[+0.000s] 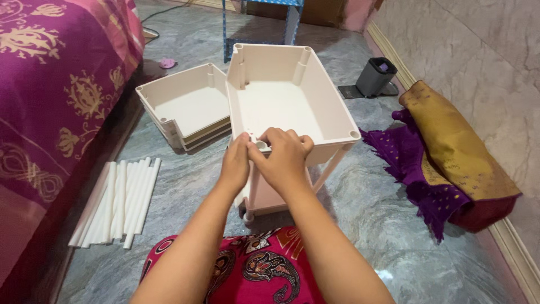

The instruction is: The person assembles a plastic storage unit by inserting white plastic rods into the corners of stacked trays. They insert rods one at a time, then stack additional trays onto the rods to build a multi-tiered structure.

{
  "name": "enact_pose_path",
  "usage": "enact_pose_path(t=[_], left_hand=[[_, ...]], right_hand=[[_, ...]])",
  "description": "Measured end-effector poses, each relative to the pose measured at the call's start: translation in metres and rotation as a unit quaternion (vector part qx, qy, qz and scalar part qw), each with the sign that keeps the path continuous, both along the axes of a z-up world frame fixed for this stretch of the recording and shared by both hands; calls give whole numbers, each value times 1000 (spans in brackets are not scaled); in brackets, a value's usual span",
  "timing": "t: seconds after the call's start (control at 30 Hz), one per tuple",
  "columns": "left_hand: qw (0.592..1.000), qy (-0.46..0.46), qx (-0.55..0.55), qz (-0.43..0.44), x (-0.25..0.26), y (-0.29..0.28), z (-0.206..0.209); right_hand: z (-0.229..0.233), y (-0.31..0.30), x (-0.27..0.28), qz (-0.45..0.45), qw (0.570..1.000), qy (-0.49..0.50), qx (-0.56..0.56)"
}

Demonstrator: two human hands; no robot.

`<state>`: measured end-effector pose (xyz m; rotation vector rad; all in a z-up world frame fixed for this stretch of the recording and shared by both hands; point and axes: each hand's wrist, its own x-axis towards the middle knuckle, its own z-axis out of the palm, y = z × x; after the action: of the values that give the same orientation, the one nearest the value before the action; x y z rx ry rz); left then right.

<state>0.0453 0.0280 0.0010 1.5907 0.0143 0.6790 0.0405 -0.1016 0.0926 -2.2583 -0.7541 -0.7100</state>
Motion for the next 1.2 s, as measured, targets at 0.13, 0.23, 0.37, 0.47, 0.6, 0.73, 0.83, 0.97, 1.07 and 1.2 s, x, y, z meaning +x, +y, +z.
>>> enact_pose_path(t=[0.13, 0.23, 0.37, 0.47, 0.6, 0.73, 0.83, 0.97, 1.07, 1.2], left_hand=[[999, 17, 40, 1, -14, -15, 2], [991, 2, 129, 30, -25, -29, 18], [973, -43, 216, 63, -45, -55, 44], [977, -8, 212, 16, -57, -63, 56], [976, 21, 212, 45, -52, -47, 62], [905, -54, 311, 285, -44, 23, 71], [869, -95, 324, 361, -32, 67, 72], [934, -46, 280, 219, -4, 98, 67], [949, 7, 276, 150, 3, 106, 58], [964, 49, 235, 111, -4, 106, 60]], right_hand=[[1, -17, 2, 33, 999, -10, 10], [3, -33, 9, 36, 999, -16, -4], [0, -62, 30, 84, 996, 18, -7], [-8, -84, 51, 138, 990, 13, 24], [-21, -110, 92, 178, 982, 62, 28], [-24, -138, 137, 221, 961, 161, 44], [-16, -155, 159, 280, 938, 203, 17], [13, -151, 158, 153, 924, 349, -23], [35, -129, 138, 49, 945, 297, -129], [41, -69, 113, 139, 963, 228, 26]])
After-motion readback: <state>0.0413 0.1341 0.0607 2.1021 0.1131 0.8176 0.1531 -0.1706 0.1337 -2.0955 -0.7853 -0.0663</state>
